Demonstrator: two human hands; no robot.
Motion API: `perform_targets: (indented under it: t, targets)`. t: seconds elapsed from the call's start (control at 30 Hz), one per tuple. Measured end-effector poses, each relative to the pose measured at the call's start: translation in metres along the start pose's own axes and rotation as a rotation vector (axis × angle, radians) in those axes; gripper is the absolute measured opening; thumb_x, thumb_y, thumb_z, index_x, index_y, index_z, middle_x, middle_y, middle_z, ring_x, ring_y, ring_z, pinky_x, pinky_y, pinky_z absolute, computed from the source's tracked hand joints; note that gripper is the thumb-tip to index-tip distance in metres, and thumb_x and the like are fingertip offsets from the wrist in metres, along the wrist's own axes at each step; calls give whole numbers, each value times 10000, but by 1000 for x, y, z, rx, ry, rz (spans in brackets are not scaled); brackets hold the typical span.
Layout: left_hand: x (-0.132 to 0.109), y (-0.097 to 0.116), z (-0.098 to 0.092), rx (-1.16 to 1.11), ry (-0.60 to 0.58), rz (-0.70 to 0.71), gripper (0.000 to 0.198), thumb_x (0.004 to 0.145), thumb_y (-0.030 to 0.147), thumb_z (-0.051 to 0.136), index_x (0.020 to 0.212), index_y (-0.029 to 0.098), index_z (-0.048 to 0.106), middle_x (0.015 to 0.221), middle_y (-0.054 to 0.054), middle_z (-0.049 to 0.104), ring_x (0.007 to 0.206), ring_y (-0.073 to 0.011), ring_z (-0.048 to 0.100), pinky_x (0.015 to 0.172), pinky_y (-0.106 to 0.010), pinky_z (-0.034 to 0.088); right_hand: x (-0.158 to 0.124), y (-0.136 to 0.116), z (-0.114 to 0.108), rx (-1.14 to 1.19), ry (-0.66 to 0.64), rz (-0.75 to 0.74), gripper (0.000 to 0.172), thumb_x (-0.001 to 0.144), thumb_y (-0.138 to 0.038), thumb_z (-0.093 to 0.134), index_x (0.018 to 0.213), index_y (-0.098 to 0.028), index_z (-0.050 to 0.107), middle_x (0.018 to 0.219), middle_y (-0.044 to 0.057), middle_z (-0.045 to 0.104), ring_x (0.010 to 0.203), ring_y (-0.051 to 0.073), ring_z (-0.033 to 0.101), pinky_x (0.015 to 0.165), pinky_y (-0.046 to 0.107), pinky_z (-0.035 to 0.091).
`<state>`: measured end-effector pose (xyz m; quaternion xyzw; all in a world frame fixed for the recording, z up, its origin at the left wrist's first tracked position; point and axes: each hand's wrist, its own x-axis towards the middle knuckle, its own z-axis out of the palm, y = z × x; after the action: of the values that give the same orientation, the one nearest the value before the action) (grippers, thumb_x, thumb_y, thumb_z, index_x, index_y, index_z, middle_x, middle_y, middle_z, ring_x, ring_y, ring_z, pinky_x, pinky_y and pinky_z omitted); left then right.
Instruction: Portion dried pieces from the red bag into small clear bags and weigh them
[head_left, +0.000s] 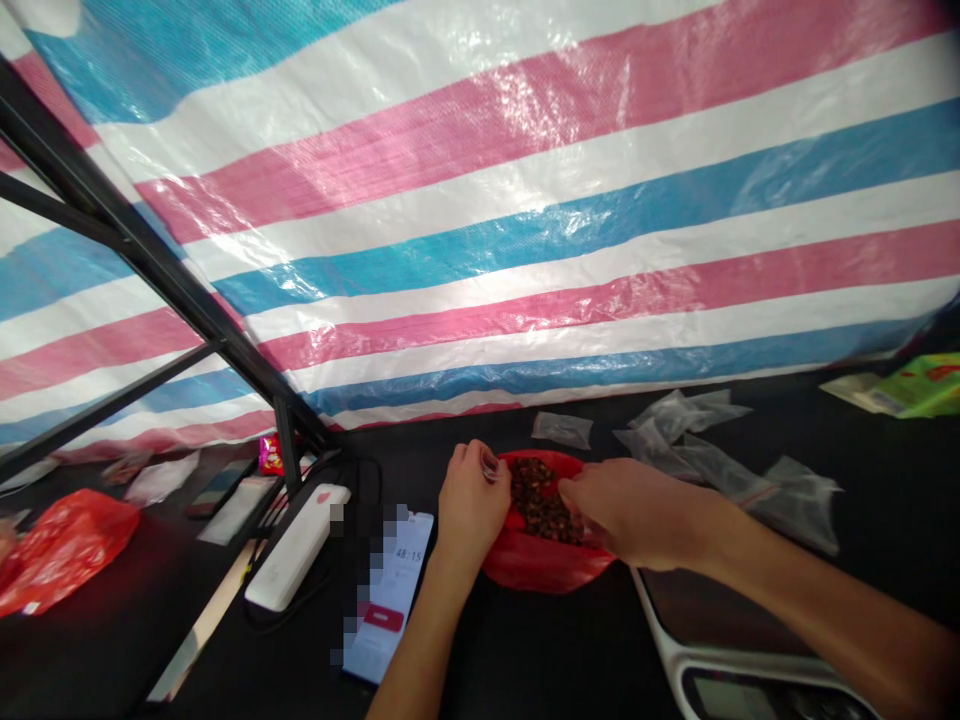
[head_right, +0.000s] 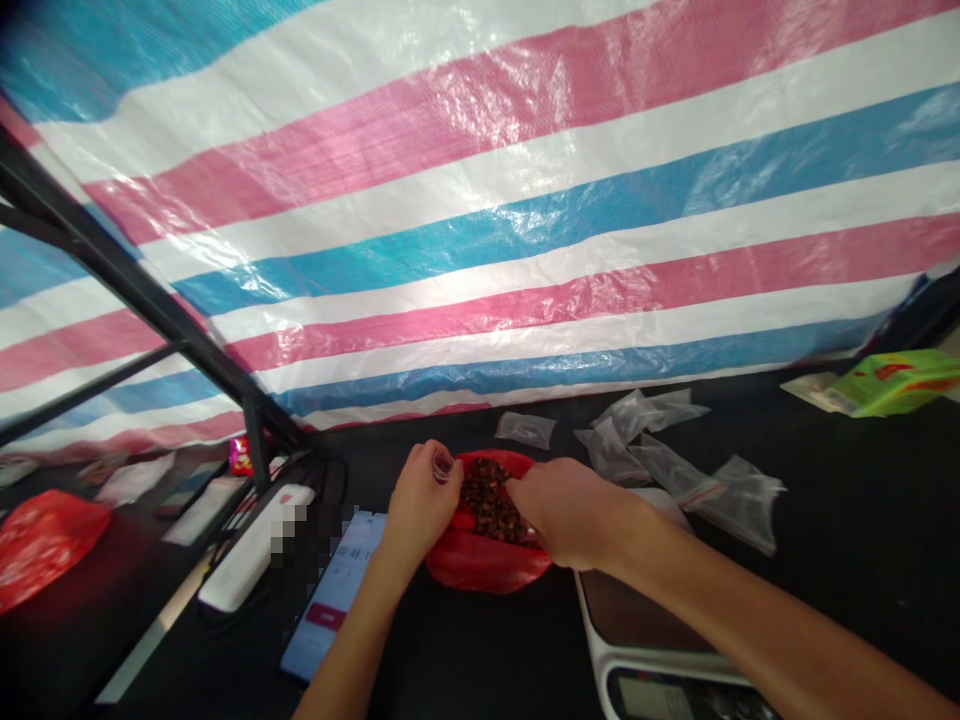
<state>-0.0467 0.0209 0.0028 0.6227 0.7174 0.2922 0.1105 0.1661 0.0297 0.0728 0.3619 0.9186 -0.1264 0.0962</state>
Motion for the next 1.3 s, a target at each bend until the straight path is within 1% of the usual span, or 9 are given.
perform_targets:
  t: [0.2, 0.3, 0.37, 0.5, 0.6, 0.7, 0.93, 1.2, 1.3]
  targets:
    - [0, -10, -2, 34, -241, -144, 165, 949, 359, 584, 846, 231, 568, 928, -87, 708, 831, -244, 682, 685, -301, 380, 7, -9, 2, -41, 10, -30, 215, 908, -72, 591, 1035, -94, 764, 1137, 215, 769, 1074, 358, 735, 910, 432, 552]
    - [2, -11, 1, -69, -274, -122, 167, 937, 354, 599, 824, 233, 583, 858, -79, 733, 834, -242, 706, 700, -292, 406, 13, -11, 8, 3, 38, -55, 429, 853, -74, 668, 1282, -56, 674, 1214, 236, 748, 1142, 371, 718, 981, 459, 546]
    - [2, -11, 1, -127, -296, -114, 164, 931, 353, 603, 816, 236, 594, 825, -72, 743, 821, -240, 715, 694, -287, 414, 16, -11, 10, 17, 67, -60, 553, 823, -127, 734, 1356, -36, 617, 1257, 256, 730, 1175, 383, 704, 1008, 463, 538]
    - [2, -9, 0, -128, -293, -128, 175, 933, 377, 591, 825, 241, 610, 833, -81, 757, 831, -257, 731, 691, -293, 419, 10, -11, 5, 21, 23, -53, 344, 828, -164, 711, 1161, -79, 706, 1143, 218, 774, 1075, 383, 743, 924, 455, 567]
    - [1, -10, -4, -1, -253, -179, 196, 940, 408, 574, 847, 239, 605, 886, -114, 767, 874, -305, 738, 696, -319, 408, 1, -13, -1, 26, -7, -26, 251, 809, -128, 649, 1046, -105, 729, 1019, 184, 799, 971, 383, 773, 822, 444, 577]
    - [0, -13, -5, 64, -245, -193, 212, 942, 429, 570, 867, 235, 610, 931, -140, 772, 905, -333, 737, 698, -333, 404, -1, -16, 0, 14, -32, -16, 287, 781, -105, 646, 1056, -105, 727, 1007, 183, 803, 952, 389, 780, 781, 431, 570]
    - [0, -12, -4, -164, -344, -93, 215, 937, 417, 594, 831, 236, 640, 843, -62, 764, 827, -243, 721, 700, -291, 430, 17, -17, 17, -9, 76, -31, 313, 806, -179, 679, 1109, -105, 710, 1018, 178, 805, 933, 365, 783, 763, 406, 562]
    - [3, -15, 1, -416, -393, -83, 239, 933, 433, 629, 878, 202, 660, 810, -25, 712, 749, -177, 640, 659, -253, 446, 38, -18, 30, -48, 186, 9, 452, 846, -141, 659, 1292, -88, 605, 1173, 209, 764, 1066, 367, 745, 881, 439, 551]
    - [4, -12, 1, -512, -380, -108, 218, 922, 404, 649, 919, 188, 675, 826, -27, 712, 753, -170, 639, 682, -253, 471, 40, -16, 27, 3, 199, 1, 389, 858, -127, 636, 1245, -109, 599, 1233, 208, 741, 1126, 356, 722, 901, 409, 533]
